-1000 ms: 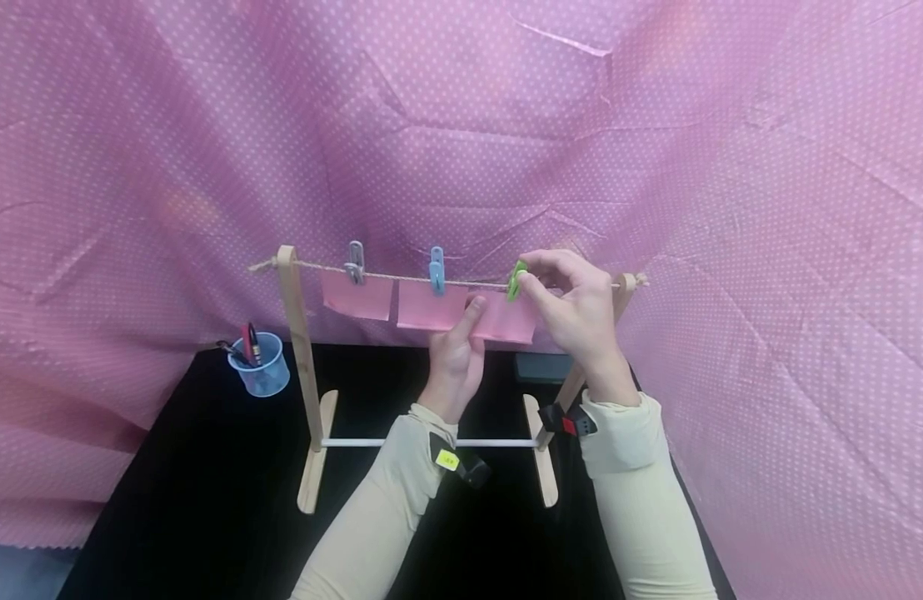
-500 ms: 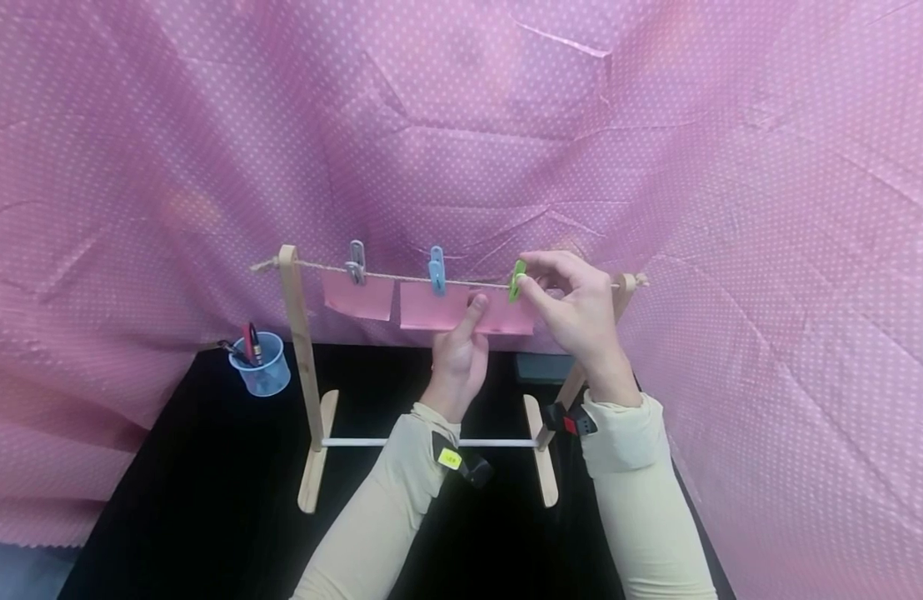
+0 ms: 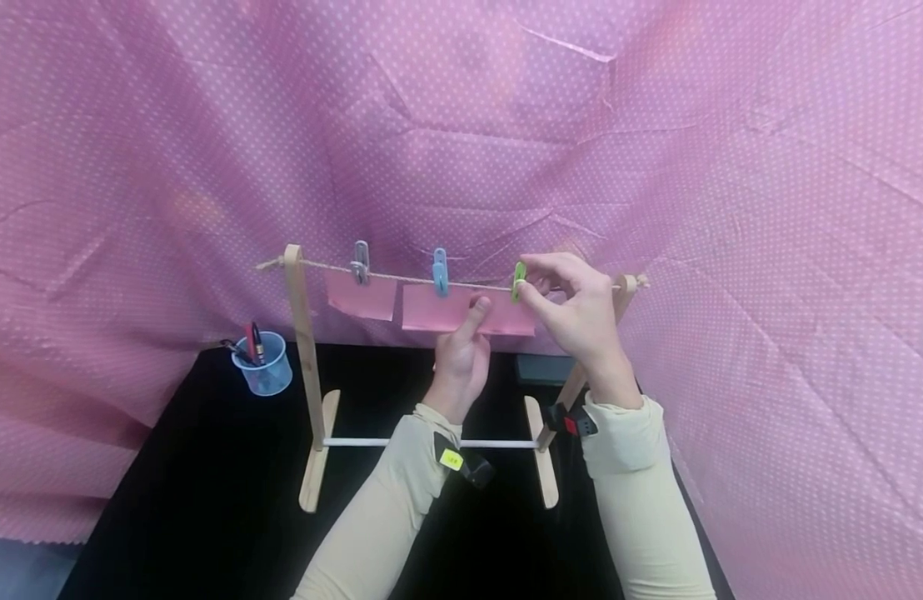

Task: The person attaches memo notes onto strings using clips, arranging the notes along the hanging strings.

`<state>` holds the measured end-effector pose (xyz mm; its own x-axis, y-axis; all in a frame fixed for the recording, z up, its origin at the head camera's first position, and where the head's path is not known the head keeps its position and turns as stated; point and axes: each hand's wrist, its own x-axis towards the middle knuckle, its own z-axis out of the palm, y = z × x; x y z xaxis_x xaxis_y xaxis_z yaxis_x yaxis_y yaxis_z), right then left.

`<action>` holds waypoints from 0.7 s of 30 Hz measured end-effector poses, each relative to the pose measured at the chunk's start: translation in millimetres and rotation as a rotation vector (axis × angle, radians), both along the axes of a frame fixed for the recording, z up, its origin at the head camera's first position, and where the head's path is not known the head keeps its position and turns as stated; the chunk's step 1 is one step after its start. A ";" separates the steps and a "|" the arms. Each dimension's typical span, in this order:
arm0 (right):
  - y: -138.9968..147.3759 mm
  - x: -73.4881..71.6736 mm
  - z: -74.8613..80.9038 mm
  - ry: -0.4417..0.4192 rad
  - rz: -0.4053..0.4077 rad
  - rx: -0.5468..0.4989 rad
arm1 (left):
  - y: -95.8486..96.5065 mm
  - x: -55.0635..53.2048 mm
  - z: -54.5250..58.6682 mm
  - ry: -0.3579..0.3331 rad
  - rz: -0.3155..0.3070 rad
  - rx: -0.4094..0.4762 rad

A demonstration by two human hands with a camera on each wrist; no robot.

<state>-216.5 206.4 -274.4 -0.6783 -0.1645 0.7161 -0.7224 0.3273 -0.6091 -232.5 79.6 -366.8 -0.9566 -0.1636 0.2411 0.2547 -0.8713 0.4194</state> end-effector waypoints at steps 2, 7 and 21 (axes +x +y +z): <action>0.3 0.2 -0.5 -0.003 0.000 0.001 | 0.0 -0.1 -0.8 0.005 0.001 -0.006; 1.2 0.7 -0.9 -0.005 0.009 0.005 | -0.4 1.2 -2.0 0.027 0.016 -0.015; 5.6 0.8 -3.9 0.057 0.027 -0.033 | -8.1 3.1 -18.1 -0.108 -0.013 -0.147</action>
<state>-215.7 212.1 -278.3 -0.6318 -0.1573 0.7590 -0.7646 0.2876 -0.5768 -229.4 71.5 -385.0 -0.9801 -0.1219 0.1569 0.1904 -0.8017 0.5666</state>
